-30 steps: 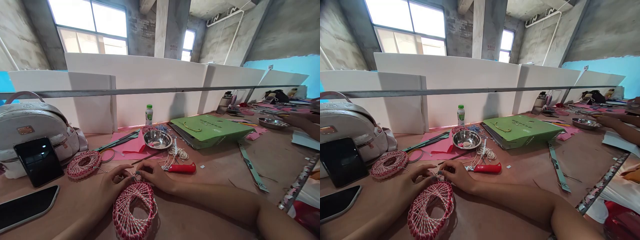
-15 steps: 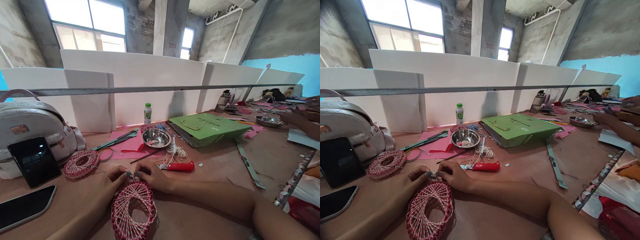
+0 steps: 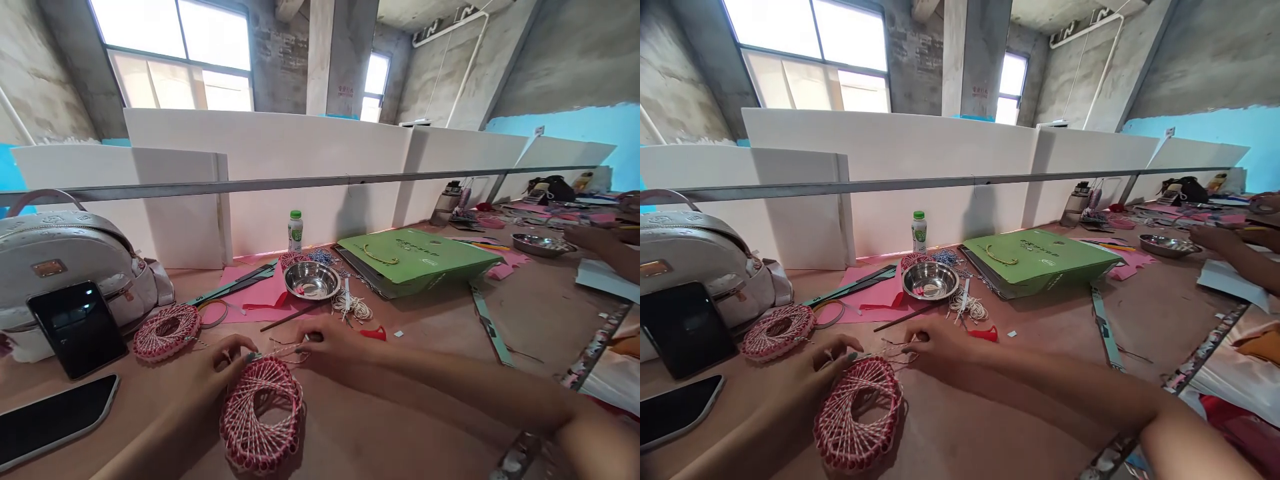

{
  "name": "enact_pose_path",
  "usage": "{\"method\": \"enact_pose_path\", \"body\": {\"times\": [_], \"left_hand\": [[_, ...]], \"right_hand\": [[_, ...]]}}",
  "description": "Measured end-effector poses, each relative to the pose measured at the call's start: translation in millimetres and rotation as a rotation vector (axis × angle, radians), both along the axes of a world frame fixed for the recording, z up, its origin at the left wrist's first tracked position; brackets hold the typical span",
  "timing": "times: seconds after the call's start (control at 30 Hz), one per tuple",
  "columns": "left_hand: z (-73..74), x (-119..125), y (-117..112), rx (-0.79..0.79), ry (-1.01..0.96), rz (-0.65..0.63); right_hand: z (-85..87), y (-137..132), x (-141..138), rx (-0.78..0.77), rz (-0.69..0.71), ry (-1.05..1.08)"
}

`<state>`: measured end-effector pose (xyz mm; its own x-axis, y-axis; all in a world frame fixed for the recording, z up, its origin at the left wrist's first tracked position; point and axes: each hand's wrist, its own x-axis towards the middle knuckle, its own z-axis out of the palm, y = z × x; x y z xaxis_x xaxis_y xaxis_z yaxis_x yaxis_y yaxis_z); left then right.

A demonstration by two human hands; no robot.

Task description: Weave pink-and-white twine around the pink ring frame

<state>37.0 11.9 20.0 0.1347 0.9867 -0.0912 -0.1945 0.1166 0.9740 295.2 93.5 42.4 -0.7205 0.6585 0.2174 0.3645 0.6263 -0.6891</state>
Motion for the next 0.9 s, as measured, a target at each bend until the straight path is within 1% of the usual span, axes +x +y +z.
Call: {"method": "enact_pose_path", "body": {"times": [0.03,0.1,0.13,0.17,0.23,0.27,0.3,0.37,0.43,0.47,0.53,0.6,0.63,0.7,0.77,0.8,0.83,0.9], "left_hand": [[-0.5,-3,0,0.003,0.066,-0.036],[0.5,-13,4,0.063,0.168,-0.041],[3.1,-17,7,0.141,0.275,-0.004],[7.4,-21,11,0.274,0.418,0.039],[19.8,-21,19,0.544,0.642,0.032],[26.6,-17,22,0.616,0.683,0.030],[32.8,-9,24,0.642,0.685,0.006],[41.8,10,25,0.618,0.612,-0.071],[46.2,28,22,0.536,0.538,-0.093],[47.6,34,18,0.490,0.515,-0.142],[50.9,35,9,0.433,0.473,-0.100],[55.3,22,-5,0.441,0.465,-0.012],[57.3,12,-13,0.451,0.468,0.031],[59.3,-11,-31,0.458,0.469,0.043],[57.8,-31,-47,0.471,0.488,0.002],[56.3,-38,-52,0.468,0.516,-0.042],[54.8,-43,-56,0.460,0.535,-0.069],[53.7,-42,-58,0.402,0.546,-0.093]], "right_hand": [[5.5,2,9,0.013,0.002,-0.008],[14.9,4,23,0.041,-0.053,0.025],[18.8,4,26,0.041,-0.094,0.055],[22.2,3,27,0.030,-0.126,0.086],[28.3,0,20,0.000,-0.139,0.137],[31.4,-2,13,-0.006,-0.118,0.157],[34.4,-4,5,-0.010,-0.086,0.175],[40.4,-9,-11,-0.045,-0.018,0.224],[44.9,-15,-21,-0.102,0.012,0.269],[46.1,-18,-22,-0.121,0.012,0.277],[46.1,-24,-16,-0.117,0.003,0.250],[43.1,-28,1,-0.035,0.015,0.179],[41.0,-28,11,0.039,0.017,0.138],[37.0,-25,34,0.235,-0.018,0.068],[35.0,-17,53,0.390,-0.111,0.028],[35.0,-14,59,0.405,-0.168,0.021],[35.9,-12,63,0.375,-0.224,0.034],[40.0,-15,63,0.213,-0.300,0.127]]}}
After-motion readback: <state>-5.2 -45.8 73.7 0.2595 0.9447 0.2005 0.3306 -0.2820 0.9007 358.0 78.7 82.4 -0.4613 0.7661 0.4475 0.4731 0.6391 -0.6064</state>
